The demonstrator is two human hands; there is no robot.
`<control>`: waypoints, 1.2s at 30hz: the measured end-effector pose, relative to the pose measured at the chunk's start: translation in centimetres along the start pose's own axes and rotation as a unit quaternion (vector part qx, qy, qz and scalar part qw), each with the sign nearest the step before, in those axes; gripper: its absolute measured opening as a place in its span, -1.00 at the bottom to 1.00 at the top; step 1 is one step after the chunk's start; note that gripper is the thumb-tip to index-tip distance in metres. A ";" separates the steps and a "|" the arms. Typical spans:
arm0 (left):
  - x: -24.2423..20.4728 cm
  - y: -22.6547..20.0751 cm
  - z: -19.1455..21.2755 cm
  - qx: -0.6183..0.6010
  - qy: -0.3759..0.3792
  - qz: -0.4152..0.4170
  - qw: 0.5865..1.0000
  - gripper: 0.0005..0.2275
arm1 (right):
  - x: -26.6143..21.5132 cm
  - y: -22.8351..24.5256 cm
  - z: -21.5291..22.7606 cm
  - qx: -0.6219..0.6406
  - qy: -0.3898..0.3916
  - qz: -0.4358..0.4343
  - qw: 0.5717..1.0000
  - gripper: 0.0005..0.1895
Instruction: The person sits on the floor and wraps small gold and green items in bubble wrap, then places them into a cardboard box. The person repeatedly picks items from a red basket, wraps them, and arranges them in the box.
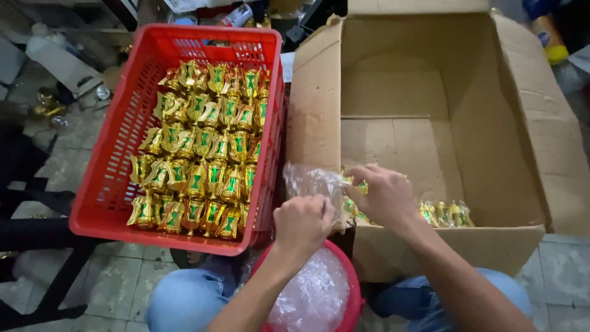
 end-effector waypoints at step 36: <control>3.3 6.2 5.6 -0.515 -0.054 0.322 0.792 -0.75 | -2.3 -1.9 4.4 0.391 -0.143 0.160 0.895 -0.07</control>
Point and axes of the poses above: each hand's wrist, its own x-axis towards the middle knuckle, its own z-axis out of the back of the hand, y = z × x, the point moved 3 cm from there along x, towards the middle knuckle, and after that the axes turned 7 degrees about -x, right-handed, at the moved point
